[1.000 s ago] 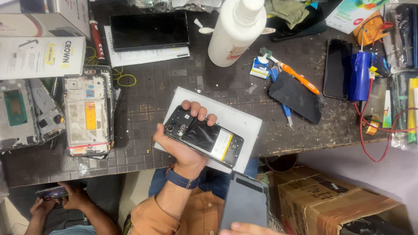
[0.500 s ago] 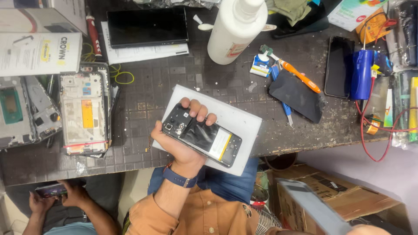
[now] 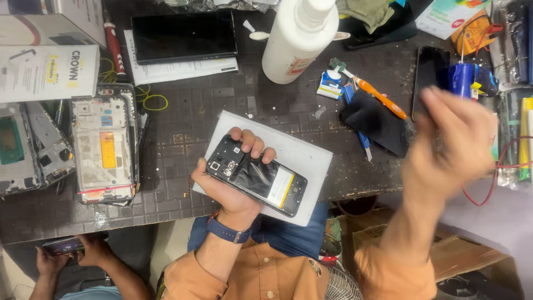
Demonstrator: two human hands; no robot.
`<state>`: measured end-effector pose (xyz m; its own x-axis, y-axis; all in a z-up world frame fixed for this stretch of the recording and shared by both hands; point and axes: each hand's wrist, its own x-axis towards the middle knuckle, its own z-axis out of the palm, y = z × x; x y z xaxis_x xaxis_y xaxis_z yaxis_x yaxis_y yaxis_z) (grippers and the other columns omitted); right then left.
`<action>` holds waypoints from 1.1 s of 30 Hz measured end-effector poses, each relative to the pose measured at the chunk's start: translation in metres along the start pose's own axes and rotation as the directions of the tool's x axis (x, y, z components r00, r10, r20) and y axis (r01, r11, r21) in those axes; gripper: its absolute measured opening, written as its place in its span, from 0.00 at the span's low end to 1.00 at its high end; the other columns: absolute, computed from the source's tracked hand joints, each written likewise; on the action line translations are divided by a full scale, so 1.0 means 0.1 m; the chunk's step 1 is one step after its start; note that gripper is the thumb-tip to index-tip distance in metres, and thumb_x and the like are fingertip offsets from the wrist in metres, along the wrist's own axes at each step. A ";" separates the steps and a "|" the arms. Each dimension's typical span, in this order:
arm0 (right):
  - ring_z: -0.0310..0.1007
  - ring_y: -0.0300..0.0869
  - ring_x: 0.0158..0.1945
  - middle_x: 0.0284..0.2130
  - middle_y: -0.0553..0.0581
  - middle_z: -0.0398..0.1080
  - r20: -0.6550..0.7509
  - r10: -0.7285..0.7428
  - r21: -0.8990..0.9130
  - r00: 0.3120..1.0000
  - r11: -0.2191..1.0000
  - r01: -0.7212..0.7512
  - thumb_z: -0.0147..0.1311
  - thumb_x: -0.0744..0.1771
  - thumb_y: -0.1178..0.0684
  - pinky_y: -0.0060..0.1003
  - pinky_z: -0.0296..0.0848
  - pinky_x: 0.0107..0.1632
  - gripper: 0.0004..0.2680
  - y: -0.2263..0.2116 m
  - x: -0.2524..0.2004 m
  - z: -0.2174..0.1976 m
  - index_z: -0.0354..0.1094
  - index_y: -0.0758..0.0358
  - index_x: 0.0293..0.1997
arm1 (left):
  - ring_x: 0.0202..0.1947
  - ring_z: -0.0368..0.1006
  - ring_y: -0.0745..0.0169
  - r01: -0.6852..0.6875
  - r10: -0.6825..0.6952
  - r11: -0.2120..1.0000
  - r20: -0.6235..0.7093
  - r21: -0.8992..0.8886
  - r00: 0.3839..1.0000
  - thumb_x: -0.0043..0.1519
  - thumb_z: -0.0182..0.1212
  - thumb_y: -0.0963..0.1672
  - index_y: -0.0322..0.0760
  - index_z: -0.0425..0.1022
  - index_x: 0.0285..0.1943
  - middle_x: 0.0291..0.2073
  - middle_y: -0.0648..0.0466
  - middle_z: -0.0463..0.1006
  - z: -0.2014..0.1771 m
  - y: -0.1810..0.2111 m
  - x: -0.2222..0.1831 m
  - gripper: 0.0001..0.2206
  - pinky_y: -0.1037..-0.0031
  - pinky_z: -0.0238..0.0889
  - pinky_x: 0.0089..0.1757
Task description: The person removes the back cover of a smartphone, then uses a metal prying tool to lift and detach the battery from the internal chassis. The device is handled on a workbench with various tools and parts visible.
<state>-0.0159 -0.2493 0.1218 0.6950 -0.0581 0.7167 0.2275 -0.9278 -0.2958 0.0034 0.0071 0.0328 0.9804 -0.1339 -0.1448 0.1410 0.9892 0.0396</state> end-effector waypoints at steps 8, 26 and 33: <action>0.63 0.51 0.59 0.54 0.56 0.70 0.282 -0.095 -0.185 0.955 0.971 0.151 0.62 0.72 0.60 0.46 0.60 0.63 0.09 0.33 0.21 0.68 0.76 0.59 0.59 | 0.40 0.59 0.58 -0.002 0.002 1.000 -0.032 0.003 0.999 0.56 0.48 0.57 0.37 0.63 0.49 0.38 0.52 0.62 0.03 0.01 0.00 0.24 0.64 0.57 0.44; 0.75 0.35 0.32 0.34 0.55 0.79 0.704 0.550 0.163 0.449 0.490 -0.856 0.59 0.65 0.59 0.29 0.72 0.33 0.11 -0.92 -0.71 0.09 0.71 0.69 0.52 | 0.62 0.68 0.38 -0.023 0.024 0.999 0.049 -0.031 0.999 0.57 0.55 0.57 0.30 0.69 0.60 0.54 0.37 0.74 -0.12 0.01 -0.06 0.31 0.44 0.37 0.75; 0.77 0.36 0.27 0.28 0.59 0.76 0.832 0.501 0.162 0.236 0.186 -0.969 0.55 0.68 0.59 0.29 0.73 0.29 0.06 -0.93 -0.95 0.23 0.70 0.73 0.45 | 0.78 0.54 0.30 -0.062 0.062 0.998 0.060 0.007 0.996 0.57 0.55 0.58 0.28 0.67 0.66 0.71 0.29 0.64 -0.12 0.00 -0.08 0.35 0.45 0.34 0.77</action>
<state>-0.0876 -0.1493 0.0662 0.8457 -0.1720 -0.5052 -0.5205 -0.0566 -0.8520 -0.0062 0.0089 0.0225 0.9937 -0.0758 -0.0826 0.0806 0.9952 0.0555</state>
